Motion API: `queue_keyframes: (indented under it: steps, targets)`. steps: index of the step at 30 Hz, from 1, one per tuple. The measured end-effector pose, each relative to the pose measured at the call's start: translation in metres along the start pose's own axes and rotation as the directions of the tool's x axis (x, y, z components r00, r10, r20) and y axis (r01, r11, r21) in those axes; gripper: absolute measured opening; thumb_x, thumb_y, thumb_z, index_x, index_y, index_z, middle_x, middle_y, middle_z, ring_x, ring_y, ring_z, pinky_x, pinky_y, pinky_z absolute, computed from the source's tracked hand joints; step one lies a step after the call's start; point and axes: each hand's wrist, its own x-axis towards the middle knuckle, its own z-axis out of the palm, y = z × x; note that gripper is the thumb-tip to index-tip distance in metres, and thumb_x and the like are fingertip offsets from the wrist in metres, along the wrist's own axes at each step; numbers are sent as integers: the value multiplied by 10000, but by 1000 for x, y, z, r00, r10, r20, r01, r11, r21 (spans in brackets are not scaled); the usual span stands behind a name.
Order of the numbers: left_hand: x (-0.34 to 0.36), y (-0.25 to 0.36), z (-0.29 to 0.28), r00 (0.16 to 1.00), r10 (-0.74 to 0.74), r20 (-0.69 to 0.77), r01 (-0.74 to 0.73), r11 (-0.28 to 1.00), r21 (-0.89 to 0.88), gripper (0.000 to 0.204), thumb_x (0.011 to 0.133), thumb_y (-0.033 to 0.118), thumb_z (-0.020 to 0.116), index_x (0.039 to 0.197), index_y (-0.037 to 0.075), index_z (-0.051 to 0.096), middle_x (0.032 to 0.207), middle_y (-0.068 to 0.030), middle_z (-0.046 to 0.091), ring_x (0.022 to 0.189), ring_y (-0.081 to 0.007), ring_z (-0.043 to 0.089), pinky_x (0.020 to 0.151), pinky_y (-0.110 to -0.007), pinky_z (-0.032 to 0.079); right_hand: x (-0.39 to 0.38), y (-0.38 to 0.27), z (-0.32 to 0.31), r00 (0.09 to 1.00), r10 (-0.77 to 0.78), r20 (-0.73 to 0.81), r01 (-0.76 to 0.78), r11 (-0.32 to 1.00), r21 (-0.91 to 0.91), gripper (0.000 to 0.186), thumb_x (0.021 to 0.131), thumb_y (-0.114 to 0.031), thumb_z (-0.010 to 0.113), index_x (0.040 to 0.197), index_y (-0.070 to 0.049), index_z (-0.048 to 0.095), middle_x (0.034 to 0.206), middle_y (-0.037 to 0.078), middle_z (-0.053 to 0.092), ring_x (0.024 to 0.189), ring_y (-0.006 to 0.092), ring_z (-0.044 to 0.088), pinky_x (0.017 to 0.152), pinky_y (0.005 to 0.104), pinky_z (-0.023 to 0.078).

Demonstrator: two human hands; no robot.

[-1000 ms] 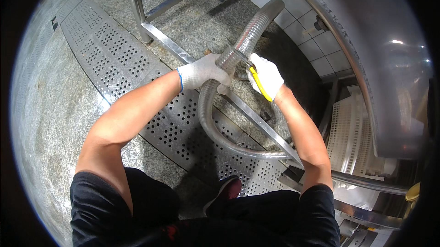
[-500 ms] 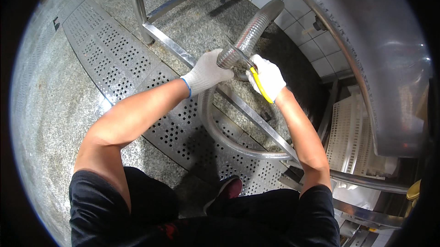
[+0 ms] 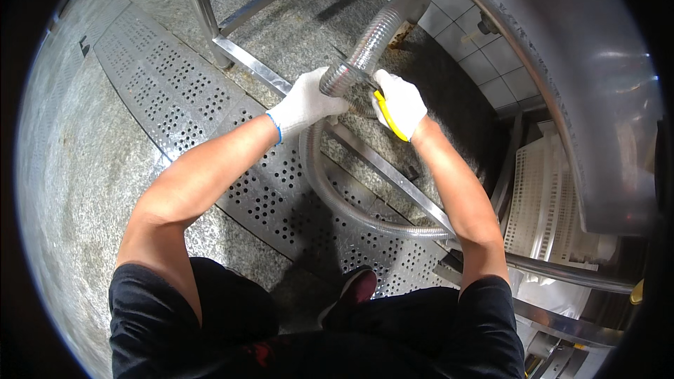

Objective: The person manipulates a flexible metal hose under a stainless steel sink, detaching and reattaching it to a pipe fitting. They then retrieve scissors from a wall hook and cut a section of the hose.

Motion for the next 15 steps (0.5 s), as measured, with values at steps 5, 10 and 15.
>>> queue_keyframes:
  steps: [5, 10, 15]
  targets:
    - [4, 4, -3, 998, 34, 51, -35, 999, 14, 229, 873, -21, 775, 1021, 6, 603, 837, -60, 673, 668, -161, 690, 617, -328, 588, -1, 16, 11, 962, -204, -181, 172, 969, -178, 340, 922, -116, 726, 1243, -77, 621, 888, 186, 651, 807, 400, 670, 727, 465, 558]
    - [0, 17, -2, 993, 31, 114, -25, 998, -49, 248, 861, -23, 780, 1040, 3, 612, 851, -62, 683, 693, -161, 701, 637, -322, 596, 10, 12, -5, 965, -243, -100, 256, 955, 152, 433, 910, -131, 704, 1334, -96, 625, 941, 170, 687, 844, 353, 714, 783, 427, 583]
    - [-1, 16, -4, 989, 26, 145, -15, 997, -70, 283, 855, -27, 786, 1074, 14, 611, 856, -68, 689, 701, -169, 704, 649, -328, 592, 4, -1, -31, 982, -84, 166, 2, 897, 442, 410, 924, -91, 669, 1330, -56, 629, 966, 108, 687, 829, 229, 719, 778, 372, 596]
